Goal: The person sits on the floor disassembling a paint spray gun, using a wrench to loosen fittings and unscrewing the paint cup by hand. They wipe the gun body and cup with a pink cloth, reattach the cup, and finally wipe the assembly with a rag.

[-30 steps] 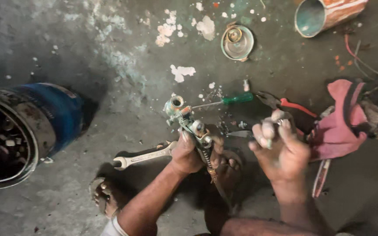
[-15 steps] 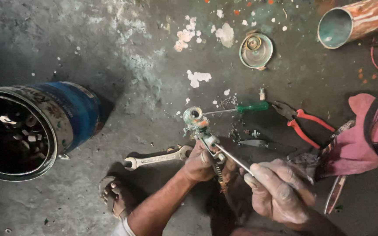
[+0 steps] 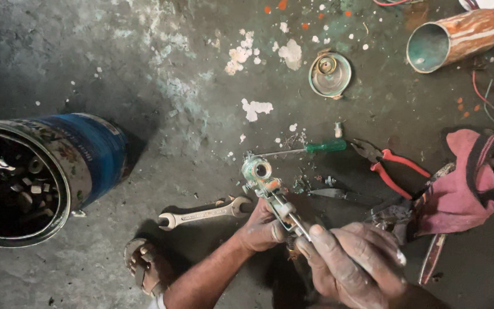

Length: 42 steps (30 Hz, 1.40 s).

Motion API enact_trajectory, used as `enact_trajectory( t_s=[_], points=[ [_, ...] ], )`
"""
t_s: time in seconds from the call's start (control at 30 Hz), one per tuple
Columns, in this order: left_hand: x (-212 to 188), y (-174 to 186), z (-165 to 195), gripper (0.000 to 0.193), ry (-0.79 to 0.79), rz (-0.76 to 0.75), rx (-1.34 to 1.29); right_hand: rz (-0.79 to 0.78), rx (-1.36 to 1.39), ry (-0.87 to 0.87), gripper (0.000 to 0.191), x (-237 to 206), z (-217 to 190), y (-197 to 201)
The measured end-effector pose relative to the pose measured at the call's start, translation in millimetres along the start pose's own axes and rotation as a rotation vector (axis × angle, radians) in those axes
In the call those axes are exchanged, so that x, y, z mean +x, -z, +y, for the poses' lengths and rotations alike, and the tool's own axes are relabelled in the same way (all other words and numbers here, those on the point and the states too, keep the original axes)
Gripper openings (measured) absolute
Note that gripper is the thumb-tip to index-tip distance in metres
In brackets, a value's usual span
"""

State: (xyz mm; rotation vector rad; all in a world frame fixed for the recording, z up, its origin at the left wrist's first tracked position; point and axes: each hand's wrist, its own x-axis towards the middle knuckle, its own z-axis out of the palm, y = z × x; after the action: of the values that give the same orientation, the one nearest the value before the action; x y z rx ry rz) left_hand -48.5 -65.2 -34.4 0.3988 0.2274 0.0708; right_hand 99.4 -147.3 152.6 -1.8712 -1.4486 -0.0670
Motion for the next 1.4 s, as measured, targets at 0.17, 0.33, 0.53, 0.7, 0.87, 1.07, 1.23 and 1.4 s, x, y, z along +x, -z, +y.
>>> enact_trajectory(
  t_s=[0.17,0.33,0.53,0.7,0.87,1.07,1.23,1.4],
  points=[
    [-3.4,-0.5,-1.1,0.072,0.002,0.007,-0.017,0.024,-0.048,0.039,0.036,5.6,-4.0,2.0],
    [-4.1,0.5,4.9,0.042,-0.021,-0.066,0.077,-0.045,-0.030,0.004,0.038,15.7,-6.4,5.6],
    [12.3,-18.6,23.9,0.045,-0.077,0.018,0.284,0.029,0.021,-0.211,0.042,1.7,1.6,-1.2],
    [17.5,-35.9,31.1,0.051,-0.030,-0.048,0.148,0.167,-0.031,-0.209,0.019,-17.5,1.9,3.2],
    [19.3,-39.1,29.7,0.051,-0.122,-0.070,0.322,0.068,-0.062,-0.304,0.010,-16.8,-4.7,13.7],
    [14.9,-50.5,24.6,0.049,-0.142,-0.025,0.377,0.060,0.009,-0.339,0.007,-10.0,-6.9,12.9],
    [13.2,-60.5,23.2,0.041,-0.082,-0.020,0.309,0.048,-0.008,-0.350,0.006,-6.5,-8.1,9.6],
    [8.2,-64.6,22.6,0.038,-0.072,-0.054,0.375,-0.001,0.040,-0.325,0.008,-3.1,-6.2,11.6]
  ],
)
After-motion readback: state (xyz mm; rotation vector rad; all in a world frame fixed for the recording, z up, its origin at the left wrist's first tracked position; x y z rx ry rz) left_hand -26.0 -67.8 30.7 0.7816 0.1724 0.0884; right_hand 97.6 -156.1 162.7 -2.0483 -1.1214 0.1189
